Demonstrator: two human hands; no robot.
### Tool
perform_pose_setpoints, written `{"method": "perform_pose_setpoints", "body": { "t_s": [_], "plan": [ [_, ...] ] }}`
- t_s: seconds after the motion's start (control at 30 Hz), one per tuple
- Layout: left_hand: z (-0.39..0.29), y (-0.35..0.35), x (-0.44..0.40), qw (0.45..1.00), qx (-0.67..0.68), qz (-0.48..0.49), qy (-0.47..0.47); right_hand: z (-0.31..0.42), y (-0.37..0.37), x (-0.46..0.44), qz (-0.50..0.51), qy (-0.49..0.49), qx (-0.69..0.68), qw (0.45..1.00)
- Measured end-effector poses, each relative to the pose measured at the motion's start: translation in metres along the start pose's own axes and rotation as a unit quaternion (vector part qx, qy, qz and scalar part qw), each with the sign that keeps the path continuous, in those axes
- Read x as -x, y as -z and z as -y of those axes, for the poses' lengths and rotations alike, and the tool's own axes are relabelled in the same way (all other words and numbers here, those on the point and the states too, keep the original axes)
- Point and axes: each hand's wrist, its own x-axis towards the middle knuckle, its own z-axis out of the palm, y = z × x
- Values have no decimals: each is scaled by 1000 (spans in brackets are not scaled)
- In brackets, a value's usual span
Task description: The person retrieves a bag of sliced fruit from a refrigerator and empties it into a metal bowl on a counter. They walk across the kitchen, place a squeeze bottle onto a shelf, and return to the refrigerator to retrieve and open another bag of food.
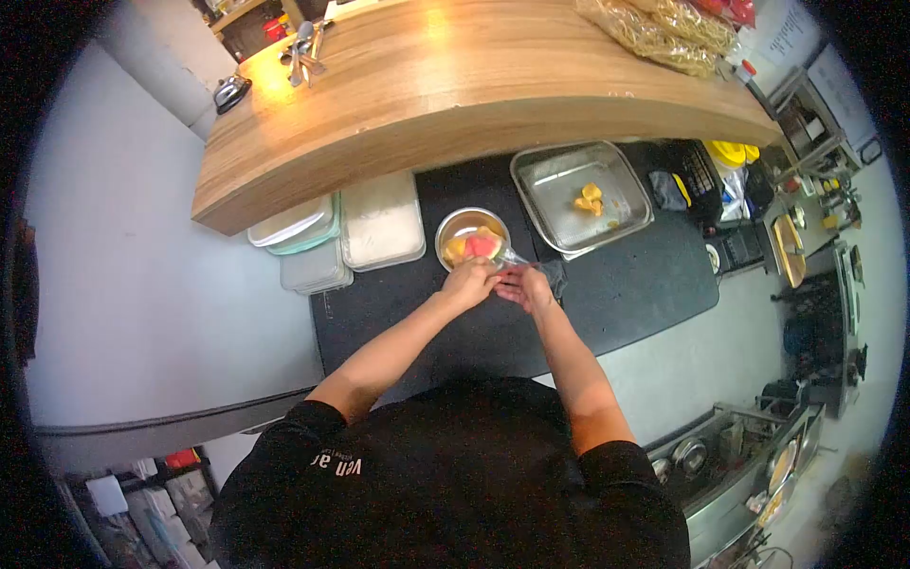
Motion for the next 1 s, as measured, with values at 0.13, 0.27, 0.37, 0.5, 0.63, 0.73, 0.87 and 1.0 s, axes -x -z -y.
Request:
{"method": "perform_pose_setpoints", "body": {
  "t_s": [0.13,0.27,0.37,0.5,0.63,0.73,0.87,1.0],
  "plan": [
    [-5,-13,-21,993,-19,32,111,-7,11,-26,31,15,30,999],
    [4,-21,-32,990,43,11,134,13,-3,-9,41,35,26,998],
    [-1,0,-41,973,52,21,226,19,-10,-17,48,38,1,998],
    [62,-56,-53,973,107,-2,202,32,-25,-18,45,70,25,996],
    [79,-74,-58,878,328,-46,346,34,-32,-30,34,93,31,995],
    [55,-40,-53,917,237,-34,318,27,-29,-42,33,104,28,994],
    [36,-28,-49,962,101,-26,251,16,-10,-45,52,82,27,995],
    [20,-21,-42,961,99,2,260,21,-4,-38,75,42,90,992]
  ]
}}
